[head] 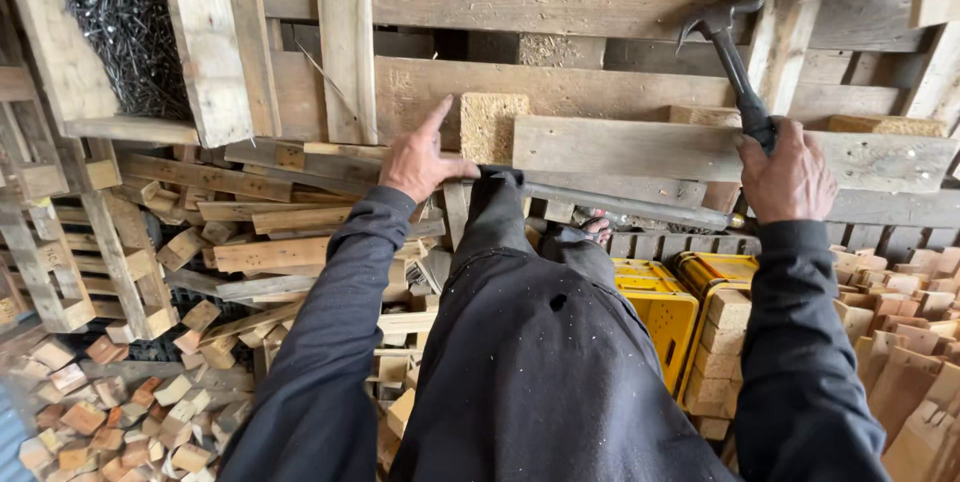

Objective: The person assembles small wooden blocks by hammering nails into them using a hammer. They repeatedly pick up blocks, position them, and drive nails to secure them together, then place the assembled pieces into a yellow crate.

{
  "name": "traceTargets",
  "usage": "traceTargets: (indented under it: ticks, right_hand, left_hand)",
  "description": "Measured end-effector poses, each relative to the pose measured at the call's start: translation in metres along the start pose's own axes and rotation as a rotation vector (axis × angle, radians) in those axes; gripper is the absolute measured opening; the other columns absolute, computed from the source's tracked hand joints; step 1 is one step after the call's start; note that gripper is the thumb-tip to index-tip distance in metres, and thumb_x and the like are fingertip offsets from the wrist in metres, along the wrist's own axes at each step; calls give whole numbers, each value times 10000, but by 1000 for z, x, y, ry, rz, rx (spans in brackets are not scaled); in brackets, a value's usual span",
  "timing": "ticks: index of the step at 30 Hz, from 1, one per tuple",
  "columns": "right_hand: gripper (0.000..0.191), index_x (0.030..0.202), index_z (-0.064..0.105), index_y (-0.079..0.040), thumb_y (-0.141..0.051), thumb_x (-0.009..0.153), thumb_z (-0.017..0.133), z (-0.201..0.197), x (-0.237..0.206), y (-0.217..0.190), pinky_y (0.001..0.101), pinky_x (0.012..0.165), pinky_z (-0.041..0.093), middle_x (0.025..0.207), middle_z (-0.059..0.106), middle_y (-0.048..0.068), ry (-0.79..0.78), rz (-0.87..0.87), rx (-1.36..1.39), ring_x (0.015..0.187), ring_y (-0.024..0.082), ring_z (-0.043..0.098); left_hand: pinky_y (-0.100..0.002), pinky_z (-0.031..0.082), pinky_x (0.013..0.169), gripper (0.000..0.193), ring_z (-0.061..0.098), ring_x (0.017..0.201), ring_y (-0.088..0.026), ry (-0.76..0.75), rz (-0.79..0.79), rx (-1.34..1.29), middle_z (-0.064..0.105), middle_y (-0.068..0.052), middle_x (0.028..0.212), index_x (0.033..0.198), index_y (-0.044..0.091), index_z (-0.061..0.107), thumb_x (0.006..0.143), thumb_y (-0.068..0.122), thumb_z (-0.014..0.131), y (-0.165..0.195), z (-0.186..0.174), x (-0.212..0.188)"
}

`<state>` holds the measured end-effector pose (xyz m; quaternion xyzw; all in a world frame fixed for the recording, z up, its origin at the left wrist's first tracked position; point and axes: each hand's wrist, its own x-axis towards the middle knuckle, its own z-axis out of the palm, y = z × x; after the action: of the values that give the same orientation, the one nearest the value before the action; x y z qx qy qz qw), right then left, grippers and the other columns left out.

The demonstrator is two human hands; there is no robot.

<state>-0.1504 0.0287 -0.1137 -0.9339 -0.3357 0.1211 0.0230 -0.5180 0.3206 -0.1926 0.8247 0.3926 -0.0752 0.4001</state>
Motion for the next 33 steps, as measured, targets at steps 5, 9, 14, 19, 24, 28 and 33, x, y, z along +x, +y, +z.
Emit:
traceTargets:
  ticks: [5, 9, 14, 19, 24, 28, 33]
  right_hand:
    - [592, 1312, 569, -114, -393, 896, 885, 12, -24, -78, 534, 1131, 436, 1472, 401, 246, 44, -341, 93, 1403, 363, 396]
    - [1011, 1458, 473, -156, -471, 606, 917, 49, -22, -152, 733, 1105, 237, 1398, 453, 212, -98, -515, 4, 1373, 426, 398]
    - [937, 1479, 471, -217, -360, 657, 897, 46, -14, -169, 743, 1217, 167, 1344, 533, 106, -320, -423, -33, 1359, 330, 455]
    - [974, 1502, 454, -227, -339, 640, 895, 34, -9, -163, 698, 1193, 194, 1417, 490, 156, -294, -465, -45, 1399, 368, 417]
    - [954, 1521, 440, -166, -339, 685, 866, 38, -19, -164, 662, 1166, 210, 1453, 455, 222, -162, -550, -13, 1413, 426, 396]
    - [535, 1408, 505, -149, -345, 972, 746, 34, -61, -156, 495, 1099, 384, 1404, 535, 163, -286, -450, 292, 1283, 313, 514]
    - [644, 1375, 533, 5, -380, 904, 745, 54, -73, -157, 543, 1089, 400, 1371, 525, 239, -209, -526, 46, 1261, 408, 516]
  left_hand:
    - [-293, 462, 461, 1565, 437, 455, -135, -261, 163, 117, 491, -10, 606, 1618, 60, 100, 448, 702, 918, -8, -8, 40]
    - [-313, 478, 486, 1524, 451, 460, -145, -371, 232, 167, 508, -25, 601, 1601, 72, 78, 495, 633, 963, -23, -4, 53]
    - [-271, 501, 473, 1333, 478, 476, -120, -167, 454, -56, 491, -25, 717, 1543, 84, 157, 611, 545, 990, -19, 29, 57]
    - [-280, 531, 509, 1274, 475, 500, -109, -276, 414, -183, 455, 20, 612, 1637, 129, 126, 685, 412, 923, 13, 59, 68]
    - [-328, 524, 475, 1246, 483, 491, -162, -397, 228, 11, 499, -52, 621, 1623, 140, 116, 722, 494, 900, 13, 41, 65]
    - [-270, 614, 722, 687, 713, 941, -247, 276, 605, -293, 710, -209, 1178, 1421, 119, 503, 940, 528, 773, -3, 21, 40]
    - [-288, 607, 708, 344, 743, 750, -120, 216, 221, -365, 816, -58, 1013, 1052, 132, 802, 993, 448, 682, 15, 36, 16]
